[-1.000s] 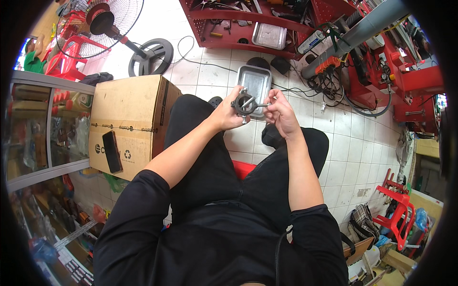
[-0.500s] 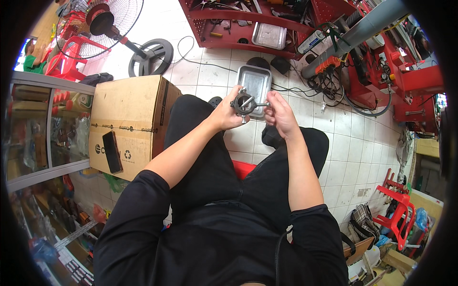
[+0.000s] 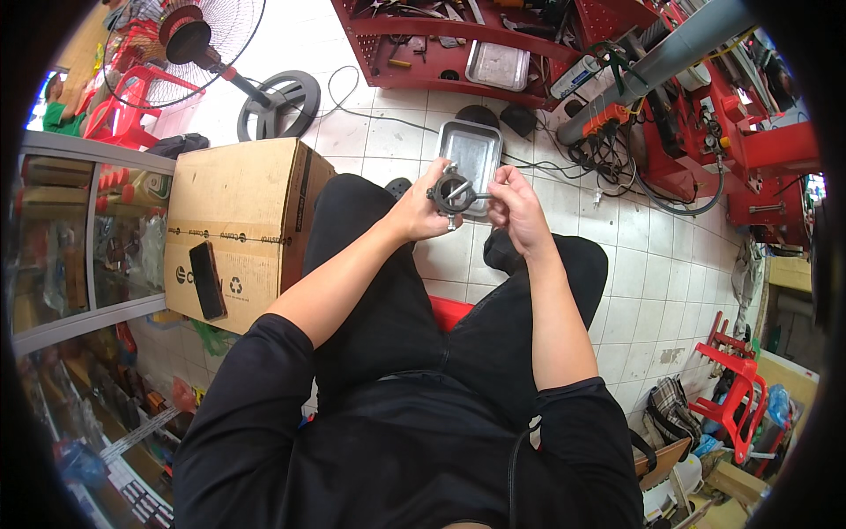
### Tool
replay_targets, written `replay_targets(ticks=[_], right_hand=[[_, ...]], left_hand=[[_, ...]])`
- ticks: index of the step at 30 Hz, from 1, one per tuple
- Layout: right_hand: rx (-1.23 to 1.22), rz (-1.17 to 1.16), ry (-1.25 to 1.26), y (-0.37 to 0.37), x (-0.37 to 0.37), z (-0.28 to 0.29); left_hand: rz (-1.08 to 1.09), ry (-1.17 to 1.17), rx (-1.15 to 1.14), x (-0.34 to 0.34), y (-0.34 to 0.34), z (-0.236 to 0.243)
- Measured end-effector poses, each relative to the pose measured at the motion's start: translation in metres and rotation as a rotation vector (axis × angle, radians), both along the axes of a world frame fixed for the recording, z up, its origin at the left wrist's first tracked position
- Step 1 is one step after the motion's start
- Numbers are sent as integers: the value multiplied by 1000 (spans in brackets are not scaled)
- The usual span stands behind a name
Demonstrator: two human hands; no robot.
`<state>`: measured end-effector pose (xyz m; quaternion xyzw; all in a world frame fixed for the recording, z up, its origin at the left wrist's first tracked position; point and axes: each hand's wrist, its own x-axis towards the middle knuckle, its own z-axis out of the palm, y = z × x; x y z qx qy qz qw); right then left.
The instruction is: The person sits on a low stool and works on a metallic mechanical component, likely a brake caliper, resting on their lap. They use a small tool to manipulate internal parts, rotate the component to access different sides, and place small pieces into a metal tray.
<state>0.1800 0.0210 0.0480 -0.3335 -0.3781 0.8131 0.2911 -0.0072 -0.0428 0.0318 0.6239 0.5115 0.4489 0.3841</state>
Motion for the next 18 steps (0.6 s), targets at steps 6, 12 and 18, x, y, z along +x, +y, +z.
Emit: replay_targets(ticks=[6, 12, 18], right_hand=[[-72, -100, -54, -3, -6, 11], [-31, 25, -30, 0, 1, 3], [-52, -136, 25, -2, -7, 4]], left_hand=[[3, 29, 16, -2, 0, -3], [7, 19, -21, -1, 0, 0], [2, 16, -21, -1, 0, 1]])
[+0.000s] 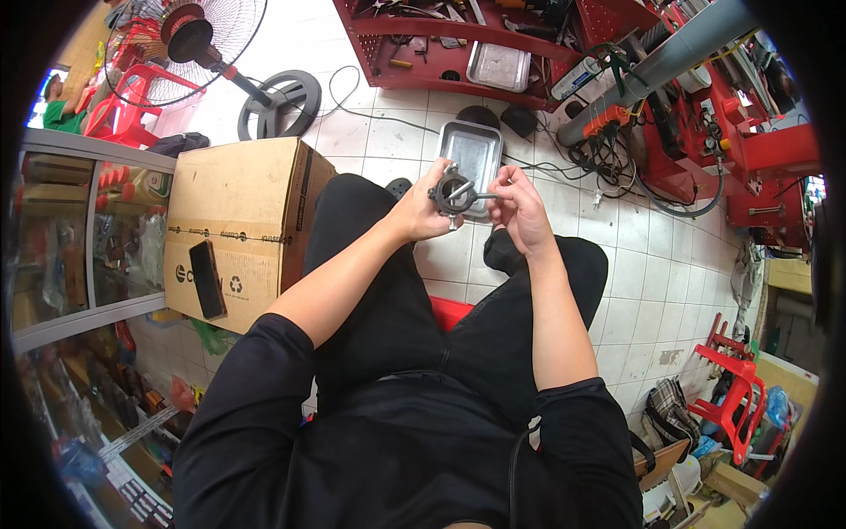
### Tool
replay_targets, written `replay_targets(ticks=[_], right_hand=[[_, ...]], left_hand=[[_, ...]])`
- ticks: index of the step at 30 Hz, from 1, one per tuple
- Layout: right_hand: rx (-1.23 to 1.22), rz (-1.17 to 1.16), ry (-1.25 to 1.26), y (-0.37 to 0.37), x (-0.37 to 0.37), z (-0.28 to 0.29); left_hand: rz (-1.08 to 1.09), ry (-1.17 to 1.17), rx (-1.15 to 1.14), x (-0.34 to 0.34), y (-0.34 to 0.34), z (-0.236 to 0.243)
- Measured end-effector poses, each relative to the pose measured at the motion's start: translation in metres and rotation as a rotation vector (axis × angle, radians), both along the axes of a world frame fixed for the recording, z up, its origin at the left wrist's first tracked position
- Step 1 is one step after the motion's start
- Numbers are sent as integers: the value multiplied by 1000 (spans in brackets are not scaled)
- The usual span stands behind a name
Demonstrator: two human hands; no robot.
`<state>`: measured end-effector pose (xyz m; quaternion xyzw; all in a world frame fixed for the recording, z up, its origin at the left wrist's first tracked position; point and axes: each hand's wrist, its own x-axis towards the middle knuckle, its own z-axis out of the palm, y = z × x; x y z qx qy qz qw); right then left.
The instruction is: The person sits on a low stool and works on a metallic mechanical component, likely a brake caliper, resting on their lap. They use a small tool to manipulate internal parts, rotate the component to access different sides, and place small pieces into a metal tray.
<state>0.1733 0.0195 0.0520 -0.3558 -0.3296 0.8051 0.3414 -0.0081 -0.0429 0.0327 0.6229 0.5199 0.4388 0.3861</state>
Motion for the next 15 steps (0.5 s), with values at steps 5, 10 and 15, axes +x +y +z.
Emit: replay_targets(ticks=[5, 10, 15], right_hand=[[-72, 208, 3, 4, 11, 2], [31, 72, 33, 2, 4, -5], [-100, 58, 28, 0, 3, 5]], left_hand=[[-6, -7, 1, -1, 0, -3], [1, 18, 30, 1, 1, -3], [-9, -5, -10, -1, 0, 1]])
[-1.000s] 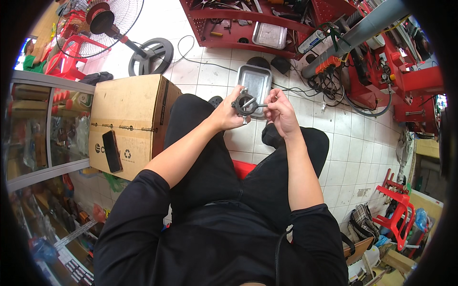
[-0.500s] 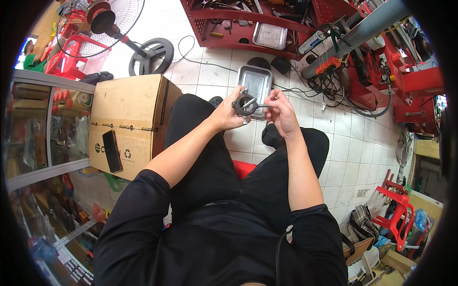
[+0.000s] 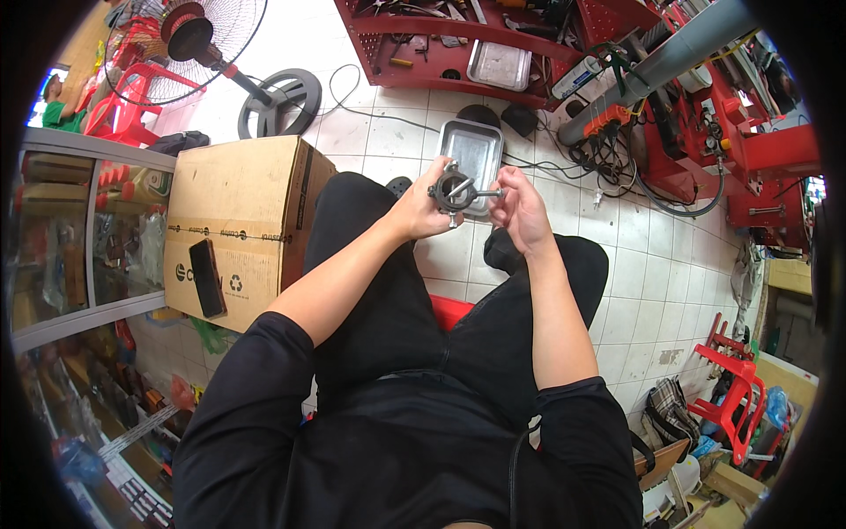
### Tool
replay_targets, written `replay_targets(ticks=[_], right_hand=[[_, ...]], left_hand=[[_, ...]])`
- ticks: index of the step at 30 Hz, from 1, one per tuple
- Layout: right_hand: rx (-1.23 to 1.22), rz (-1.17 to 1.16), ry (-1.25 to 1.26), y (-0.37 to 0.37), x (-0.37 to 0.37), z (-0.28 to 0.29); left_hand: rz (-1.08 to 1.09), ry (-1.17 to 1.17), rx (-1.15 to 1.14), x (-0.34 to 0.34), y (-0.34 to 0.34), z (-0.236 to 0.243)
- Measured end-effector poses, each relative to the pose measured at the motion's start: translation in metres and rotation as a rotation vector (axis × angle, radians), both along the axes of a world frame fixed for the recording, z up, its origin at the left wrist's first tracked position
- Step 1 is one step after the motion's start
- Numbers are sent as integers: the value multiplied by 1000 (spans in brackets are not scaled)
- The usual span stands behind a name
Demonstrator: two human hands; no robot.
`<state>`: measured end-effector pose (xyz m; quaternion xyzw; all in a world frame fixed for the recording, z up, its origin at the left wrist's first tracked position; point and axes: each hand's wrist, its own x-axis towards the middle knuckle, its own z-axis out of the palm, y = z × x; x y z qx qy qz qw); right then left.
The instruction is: The person sits on a low stool and works on a metallic mechanical component, likely a brake caliper, resting on their lap. They use a small tool to manipulate internal parts, rotate the component to access different sides, and place small pieces into a metal tray.
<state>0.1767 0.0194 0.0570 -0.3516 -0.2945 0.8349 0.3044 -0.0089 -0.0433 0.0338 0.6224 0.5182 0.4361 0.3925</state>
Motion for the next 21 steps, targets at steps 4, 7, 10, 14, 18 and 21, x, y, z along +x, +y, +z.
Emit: replay_targets(ticks=[4, 7, 10, 14, 18, 21], right_hand=[[47, 127, -69, 1, 4, -2], [157, 50, -36, 1, 0, -7], [37, -126, 80, -3, -6, -1], [-9, 11, 59, 1, -1, -1], [10, 146, 27, 1, 6, -4], [56, 74, 47, 0, 1, -6]], left_hand=[[6, -6, 9, 1, 0, -1], [3, 20, 39, 1, 1, 0], [3, 24, 42, 1, 1, -1], [-2, 3, 30, -1, 1, -3], [-4, -16, 23, 1, 1, -3], [4, -10, 8, 1, 1, -1]])
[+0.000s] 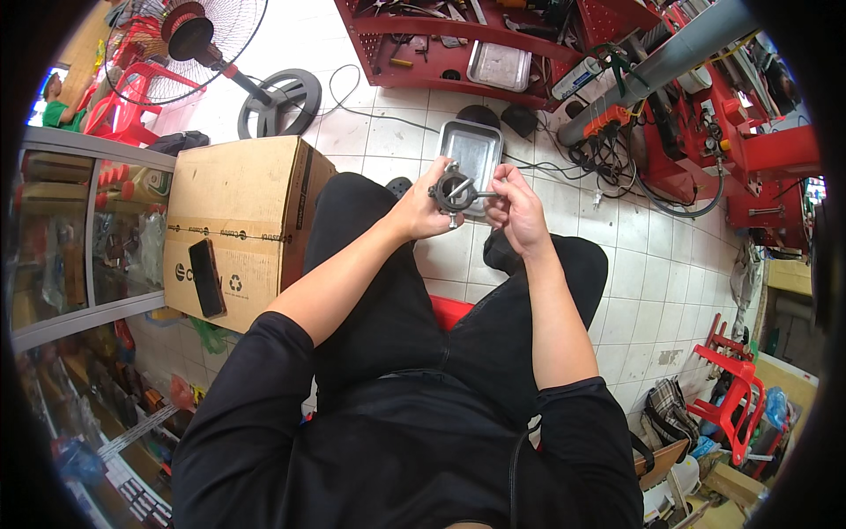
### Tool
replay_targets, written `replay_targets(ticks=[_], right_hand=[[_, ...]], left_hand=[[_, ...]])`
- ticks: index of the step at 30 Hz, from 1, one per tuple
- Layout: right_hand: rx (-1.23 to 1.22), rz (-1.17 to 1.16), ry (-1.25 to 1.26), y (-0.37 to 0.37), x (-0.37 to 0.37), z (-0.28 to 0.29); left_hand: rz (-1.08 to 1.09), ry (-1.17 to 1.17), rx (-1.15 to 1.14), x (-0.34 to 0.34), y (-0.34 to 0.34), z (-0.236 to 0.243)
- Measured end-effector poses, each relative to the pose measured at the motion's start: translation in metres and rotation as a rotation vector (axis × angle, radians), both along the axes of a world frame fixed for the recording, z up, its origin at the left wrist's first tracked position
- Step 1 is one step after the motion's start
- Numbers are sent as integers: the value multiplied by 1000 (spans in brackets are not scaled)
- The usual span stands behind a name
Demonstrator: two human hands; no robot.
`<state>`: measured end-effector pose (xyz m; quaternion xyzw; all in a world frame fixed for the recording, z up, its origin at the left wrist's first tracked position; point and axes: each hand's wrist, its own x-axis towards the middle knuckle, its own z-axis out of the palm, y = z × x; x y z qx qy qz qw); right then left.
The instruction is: The person sits on a low stool and works on a metallic mechanical component, likely a brake caliper, resting on their lap. They use a small tool to manipulate internal parts, rotate the component to access different sides, and place small pieces into a metal tray.
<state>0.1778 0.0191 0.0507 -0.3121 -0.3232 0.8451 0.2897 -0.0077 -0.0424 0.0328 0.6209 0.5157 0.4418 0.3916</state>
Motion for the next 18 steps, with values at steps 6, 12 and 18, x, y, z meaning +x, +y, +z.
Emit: replay_targets(ticks=[6, 12, 18], right_hand=[[35, -141, 37, -6, -10, 1], [-118, -74, -161, -12, -16, -7], [6, -34, -325, -9, -14, 1]], left_hand=[[6, -25, -38, -1, 0, 1], [16, -31, -12, 0, 1, 1], [27, 21, 0, -2, 0, -1]])
